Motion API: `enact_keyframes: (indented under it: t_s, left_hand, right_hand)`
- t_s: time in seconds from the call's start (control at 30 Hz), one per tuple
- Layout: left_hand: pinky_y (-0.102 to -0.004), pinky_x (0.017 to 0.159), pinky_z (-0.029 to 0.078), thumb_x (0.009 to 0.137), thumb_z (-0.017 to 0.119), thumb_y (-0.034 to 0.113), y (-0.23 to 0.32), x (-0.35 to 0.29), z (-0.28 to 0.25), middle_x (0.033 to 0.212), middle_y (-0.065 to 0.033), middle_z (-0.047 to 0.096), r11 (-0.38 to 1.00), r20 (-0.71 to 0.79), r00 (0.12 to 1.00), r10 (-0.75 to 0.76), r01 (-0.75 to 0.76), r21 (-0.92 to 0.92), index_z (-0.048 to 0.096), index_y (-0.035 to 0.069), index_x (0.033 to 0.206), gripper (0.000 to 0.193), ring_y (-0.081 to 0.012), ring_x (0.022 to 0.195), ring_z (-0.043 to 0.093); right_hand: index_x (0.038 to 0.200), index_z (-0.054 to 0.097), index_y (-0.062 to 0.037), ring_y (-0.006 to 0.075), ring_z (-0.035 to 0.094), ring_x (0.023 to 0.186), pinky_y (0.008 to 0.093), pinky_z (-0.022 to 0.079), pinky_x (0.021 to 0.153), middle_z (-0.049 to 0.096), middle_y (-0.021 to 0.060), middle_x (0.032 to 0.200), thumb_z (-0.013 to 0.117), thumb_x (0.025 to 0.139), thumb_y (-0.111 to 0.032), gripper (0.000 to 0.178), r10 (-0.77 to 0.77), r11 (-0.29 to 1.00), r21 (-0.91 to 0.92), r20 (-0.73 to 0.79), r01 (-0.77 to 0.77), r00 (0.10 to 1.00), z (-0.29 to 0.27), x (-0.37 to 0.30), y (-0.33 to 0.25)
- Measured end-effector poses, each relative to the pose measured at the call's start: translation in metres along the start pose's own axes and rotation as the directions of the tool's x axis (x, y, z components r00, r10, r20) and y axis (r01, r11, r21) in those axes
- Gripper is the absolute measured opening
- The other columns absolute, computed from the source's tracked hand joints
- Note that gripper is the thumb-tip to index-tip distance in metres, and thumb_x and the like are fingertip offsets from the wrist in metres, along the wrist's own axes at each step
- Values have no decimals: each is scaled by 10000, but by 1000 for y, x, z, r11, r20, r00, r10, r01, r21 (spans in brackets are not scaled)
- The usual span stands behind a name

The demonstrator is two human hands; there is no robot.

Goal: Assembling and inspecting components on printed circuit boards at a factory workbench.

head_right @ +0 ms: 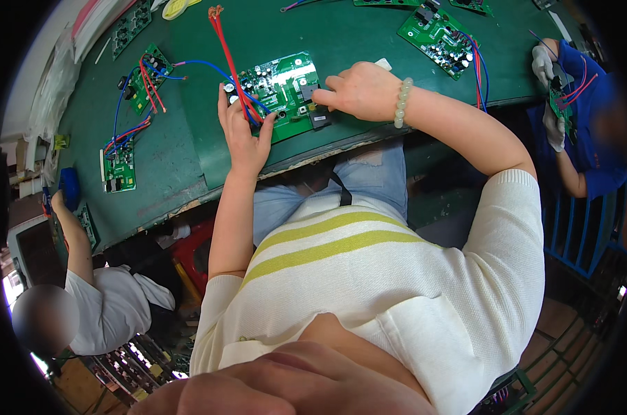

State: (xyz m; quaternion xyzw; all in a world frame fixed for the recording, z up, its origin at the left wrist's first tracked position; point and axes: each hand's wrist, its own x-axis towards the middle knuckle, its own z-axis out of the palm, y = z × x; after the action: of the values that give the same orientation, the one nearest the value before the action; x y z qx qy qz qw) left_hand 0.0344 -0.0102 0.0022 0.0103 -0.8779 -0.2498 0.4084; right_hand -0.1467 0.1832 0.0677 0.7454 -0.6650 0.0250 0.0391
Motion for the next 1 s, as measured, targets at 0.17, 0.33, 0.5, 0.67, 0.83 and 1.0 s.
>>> enact_keyframes:
  t_s: [0.17,0.33,0.5,0.67,0.83,1.0]
  left_hand:
    - [-549,1037,327,762,772,86,-2,-1,1,1134,-166,520,1000,-2,1000,-11,11,-9,491,-11,1044,410,-505,1304,346]
    - [-549,1034,328,759,774,84,-1,0,1,1117,-167,519,1000,-4,1000,-4,4,-3,487,-11,1050,419,-507,1295,355]
    - [-554,1033,326,764,769,83,-2,0,1,1111,-171,522,1000,-3,1000,-2,2,5,484,-13,1050,415,-511,1290,359]
    - [-538,1042,326,771,760,75,-4,-3,0,1148,-154,538,1000,-1,1000,-9,9,4,480,-6,1127,460,-499,1311,346]
    - [-521,1055,322,774,758,68,-4,-2,-1,1184,-134,551,1000,13,1000,-28,28,2,479,7,1190,504,-489,1329,337]
    - [-540,1031,337,759,768,63,1,3,0,1139,-182,521,1000,5,1000,-5,5,-26,497,-27,1030,394,-507,1314,337]
  right_hand:
    - [1145,552,-202,207,622,634,353,477,521,545,49,759,544,854,-161,294,-70,994,-86,-13,69,997,-2,-5,-1]
    - [1262,556,-273,204,612,630,331,482,525,534,66,787,528,838,-137,446,-64,994,-95,-8,63,998,-1,-7,-2]
    - [1233,596,-271,205,614,634,330,486,527,536,67,791,527,836,-130,427,-98,988,-113,39,102,994,-8,-1,2]
    - [1231,600,-277,208,615,637,336,485,524,538,69,794,528,834,-130,429,-155,980,-127,13,156,988,-4,2,6]
    - [1246,592,-312,208,608,624,339,477,504,515,68,775,538,825,-118,467,-32,999,-19,-43,31,999,0,-3,1]
    - [1249,592,-327,202,600,610,345,475,500,497,43,748,568,849,-157,435,161,987,16,-162,-161,974,-10,-8,-14]
